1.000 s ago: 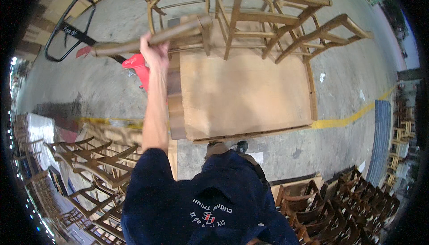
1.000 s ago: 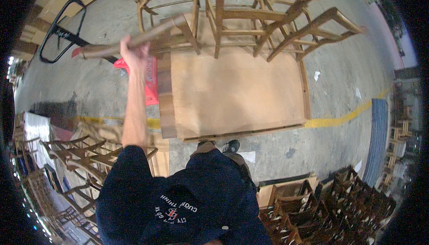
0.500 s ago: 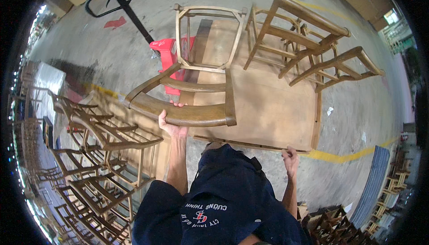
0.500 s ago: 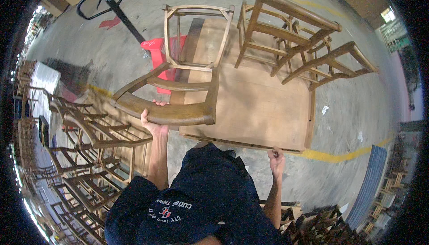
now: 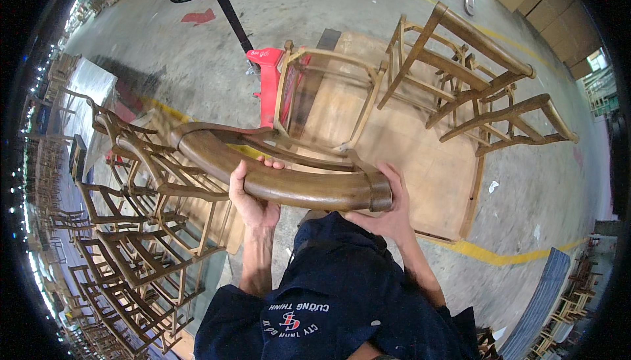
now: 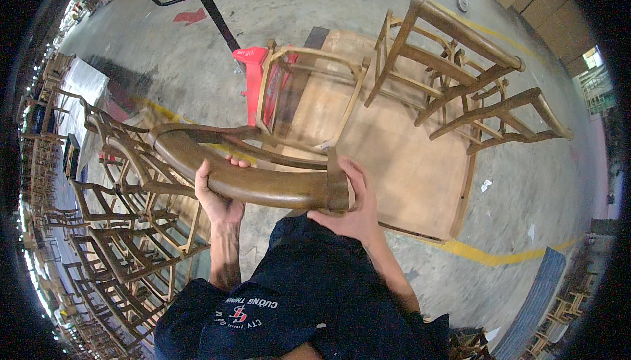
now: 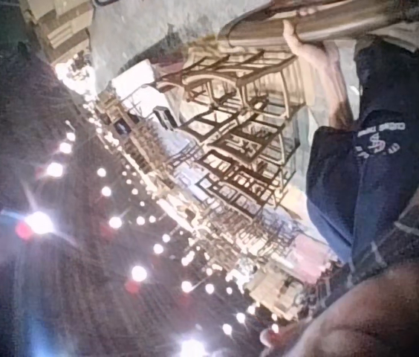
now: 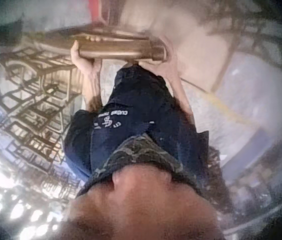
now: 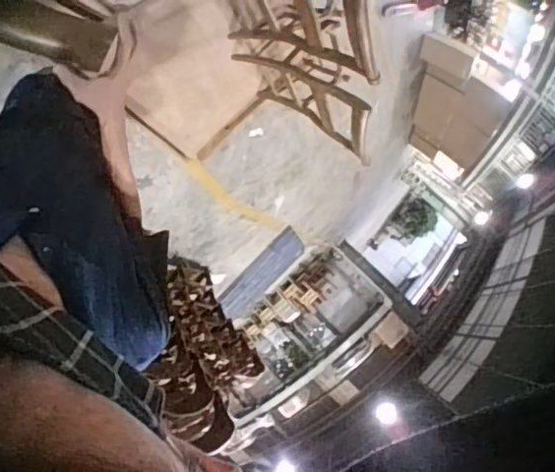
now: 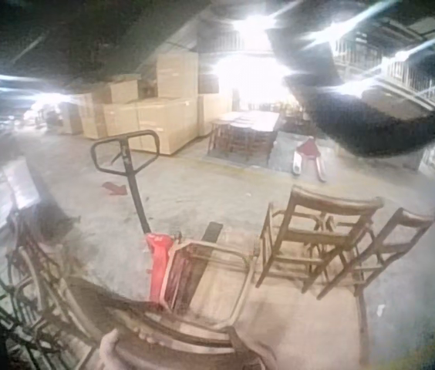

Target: The person uses a red pallet jack to transport a stack of wooden chairs across a warehouse floor. They then unload the chairs one by one, carrying each chair by hand and placing it onto a blue tarp area where other chairs are already arranged.

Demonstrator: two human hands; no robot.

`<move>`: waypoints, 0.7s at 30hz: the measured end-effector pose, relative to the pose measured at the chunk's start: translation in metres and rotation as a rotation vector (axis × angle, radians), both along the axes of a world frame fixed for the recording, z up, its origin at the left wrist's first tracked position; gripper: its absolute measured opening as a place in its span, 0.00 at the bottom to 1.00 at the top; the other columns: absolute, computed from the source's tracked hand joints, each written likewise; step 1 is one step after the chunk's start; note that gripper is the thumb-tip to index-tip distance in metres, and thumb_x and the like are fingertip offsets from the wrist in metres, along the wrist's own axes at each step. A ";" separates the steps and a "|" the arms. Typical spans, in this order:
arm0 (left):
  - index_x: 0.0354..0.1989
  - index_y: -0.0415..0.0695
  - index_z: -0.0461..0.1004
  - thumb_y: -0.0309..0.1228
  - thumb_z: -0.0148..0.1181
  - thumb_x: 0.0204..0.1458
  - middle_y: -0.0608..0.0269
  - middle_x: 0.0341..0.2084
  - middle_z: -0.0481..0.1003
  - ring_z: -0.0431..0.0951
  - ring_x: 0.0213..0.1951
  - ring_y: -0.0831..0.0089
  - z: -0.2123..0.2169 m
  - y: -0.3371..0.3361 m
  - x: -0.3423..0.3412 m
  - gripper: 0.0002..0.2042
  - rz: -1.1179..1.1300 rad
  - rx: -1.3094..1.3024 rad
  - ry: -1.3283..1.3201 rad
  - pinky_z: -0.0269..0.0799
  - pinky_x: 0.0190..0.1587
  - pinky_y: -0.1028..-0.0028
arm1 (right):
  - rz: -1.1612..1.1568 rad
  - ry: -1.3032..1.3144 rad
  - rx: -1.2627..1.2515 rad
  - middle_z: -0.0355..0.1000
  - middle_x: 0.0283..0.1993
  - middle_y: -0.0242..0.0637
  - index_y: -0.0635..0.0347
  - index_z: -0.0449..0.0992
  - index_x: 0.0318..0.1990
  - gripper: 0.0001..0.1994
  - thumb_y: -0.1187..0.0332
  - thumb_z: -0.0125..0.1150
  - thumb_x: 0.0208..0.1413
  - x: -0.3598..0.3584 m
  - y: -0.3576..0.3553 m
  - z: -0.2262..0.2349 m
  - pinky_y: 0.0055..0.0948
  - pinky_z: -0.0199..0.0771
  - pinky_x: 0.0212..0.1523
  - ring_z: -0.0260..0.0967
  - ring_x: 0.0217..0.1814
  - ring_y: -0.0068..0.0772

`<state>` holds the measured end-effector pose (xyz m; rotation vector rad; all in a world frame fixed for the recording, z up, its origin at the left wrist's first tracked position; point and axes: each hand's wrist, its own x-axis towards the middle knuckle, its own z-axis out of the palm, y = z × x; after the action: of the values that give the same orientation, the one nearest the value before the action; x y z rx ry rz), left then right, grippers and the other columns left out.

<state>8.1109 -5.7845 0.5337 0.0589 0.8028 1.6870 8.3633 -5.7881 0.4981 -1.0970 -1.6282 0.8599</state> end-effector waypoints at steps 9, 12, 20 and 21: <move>0.56 0.40 0.63 0.56 0.49 0.58 0.52 0.49 0.70 0.70 0.52 0.58 -0.030 -0.003 -0.033 0.31 -0.173 0.286 0.227 0.62 0.60 0.58 | 0.001 0.344 -0.246 0.72 0.36 0.32 0.60 0.73 0.37 0.15 0.66 0.70 0.42 -0.016 0.028 -0.082 0.27 0.69 0.46 0.70 0.42 0.25; 0.63 0.42 0.61 0.54 0.45 0.61 0.57 0.56 0.69 0.66 0.60 0.60 -0.086 -0.002 -0.088 0.31 0.110 0.209 0.308 0.59 0.63 0.58 | -0.124 0.278 -0.284 0.72 0.33 0.31 0.59 0.73 0.37 0.12 0.71 0.68 0.43 -0.028 0.024 -0.101 0.24 0.70 0.42 0.70 0.37 0.23; 0.48 0.39 0.71 0.29 0.65 0.51 0.60 0.40 0.75 0.74 0.43 0.71 -0.163 0.078 -0.175 0.17 -0.113 0.120 1.354 0.70 0.47 0.69 | -0.119 -0.026 -0.166 0.71 0.29 0.30 0.54 0.71 0.39 0.07 0.72 0.64 0.55 -0.038 0.042 -0.106 0.26 0.69 0.35 0.67 0.33 0.21; 0.45 0.38 0.73 0.29 0.66 0.51 0.62 0.37 0.75 0.74 0.40 0.72 -0.163 0.089 -0.176 0.15 -0.031 0.044 1.304 0.70 0.46 0.70 | -0.151 -0.005 -0.178 0.71 0.25 0.32 0.53 0.72 0.40 0.07 0.70 0.64 0.55 -0.041 0.040 -0.108 0.27 0.69 0.31 0.67 0.29 0.22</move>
<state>7.9351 -5.6954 0.3711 1.2857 1.6679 1.5068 8.3226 -5.7484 0.3899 -1.3289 -1.4732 0.9146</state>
